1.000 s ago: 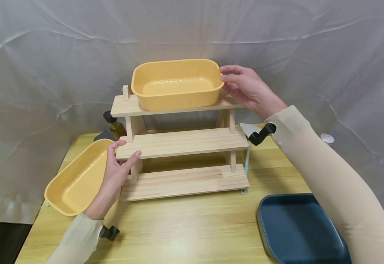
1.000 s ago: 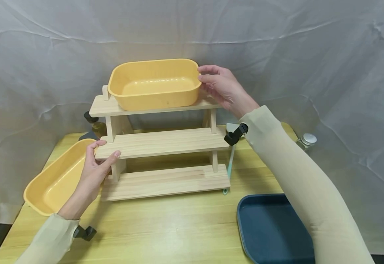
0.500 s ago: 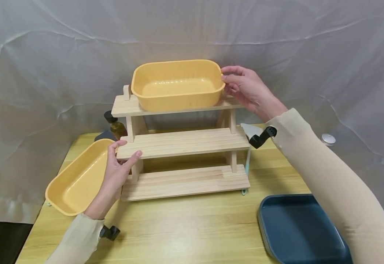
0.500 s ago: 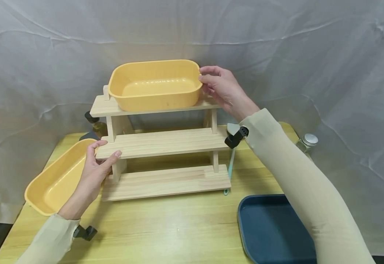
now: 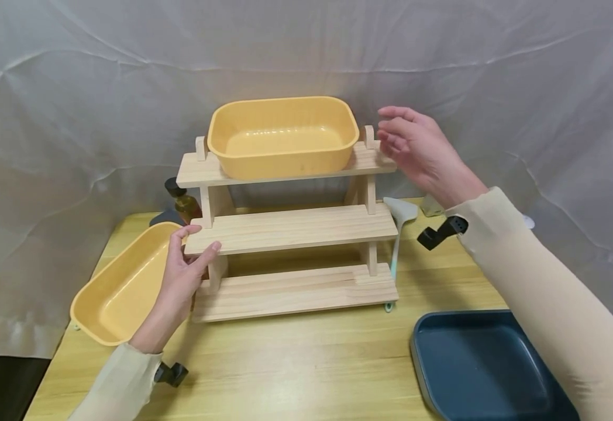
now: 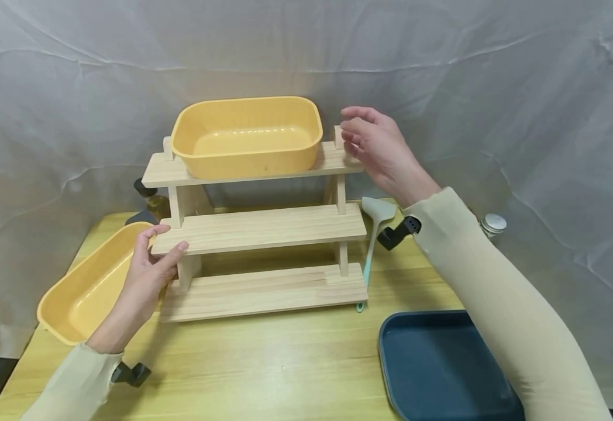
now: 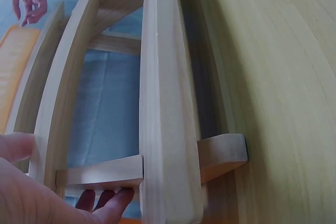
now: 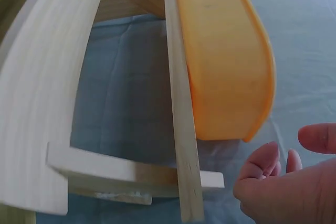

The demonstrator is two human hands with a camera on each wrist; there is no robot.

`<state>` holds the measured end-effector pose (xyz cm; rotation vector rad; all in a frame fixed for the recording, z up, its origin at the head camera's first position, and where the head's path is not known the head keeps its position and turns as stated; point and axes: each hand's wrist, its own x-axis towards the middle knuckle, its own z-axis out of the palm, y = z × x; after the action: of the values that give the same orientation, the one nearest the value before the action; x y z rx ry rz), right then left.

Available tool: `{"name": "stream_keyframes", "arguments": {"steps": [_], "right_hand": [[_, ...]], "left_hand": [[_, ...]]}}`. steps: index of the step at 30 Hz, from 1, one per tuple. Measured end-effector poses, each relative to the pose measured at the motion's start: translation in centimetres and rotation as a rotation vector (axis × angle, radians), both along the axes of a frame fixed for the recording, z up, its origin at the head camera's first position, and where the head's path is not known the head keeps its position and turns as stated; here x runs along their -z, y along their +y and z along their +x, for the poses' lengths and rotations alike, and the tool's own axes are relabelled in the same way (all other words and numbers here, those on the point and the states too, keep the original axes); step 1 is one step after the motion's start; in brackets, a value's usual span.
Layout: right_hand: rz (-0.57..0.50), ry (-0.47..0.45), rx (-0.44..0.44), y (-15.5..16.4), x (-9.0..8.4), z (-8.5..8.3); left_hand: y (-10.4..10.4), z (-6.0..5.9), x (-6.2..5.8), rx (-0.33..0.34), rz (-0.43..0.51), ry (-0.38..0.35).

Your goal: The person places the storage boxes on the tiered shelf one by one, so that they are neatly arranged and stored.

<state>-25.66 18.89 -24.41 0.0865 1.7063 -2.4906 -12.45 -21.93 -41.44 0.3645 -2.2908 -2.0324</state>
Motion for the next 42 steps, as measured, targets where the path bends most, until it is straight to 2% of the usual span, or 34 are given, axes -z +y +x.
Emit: {"name": "stream_keyframes", "arguments": {"steps": [8,13,20,29,36,42], "right_hand": [[-0.046,0.029,-0.007,3.1,0.5,2.4],[-0.041,0.053,-0.019,5.1,0.7,3.8],[0.045,0.066,-0.037,8.3,1.9,6.0],[0.026,0.07,-0.064,13.7,3.3,8.5],[0.084,0.114,-0.051,18.0,5.1,10.8],[0.031,0.129,-0.091,21.6,7.1,12.7]], "left_hand": [[-0.5,0.0,0.0,0.007,0.075,-0.01],[-1.0,-0.1,-0.1,0.044,0.046,-0.022],[-1.3,-0.1,-0.1,0.062,0.005,-0.03],[-1.7,0.2,-0.2,0.065,-0.017,-0.031],[-1.7,0.2,-0.2,0.074,-0.006,-0.019],[-1.6,0.1,-0.1,0.07,-0.015,-0.02]]}}
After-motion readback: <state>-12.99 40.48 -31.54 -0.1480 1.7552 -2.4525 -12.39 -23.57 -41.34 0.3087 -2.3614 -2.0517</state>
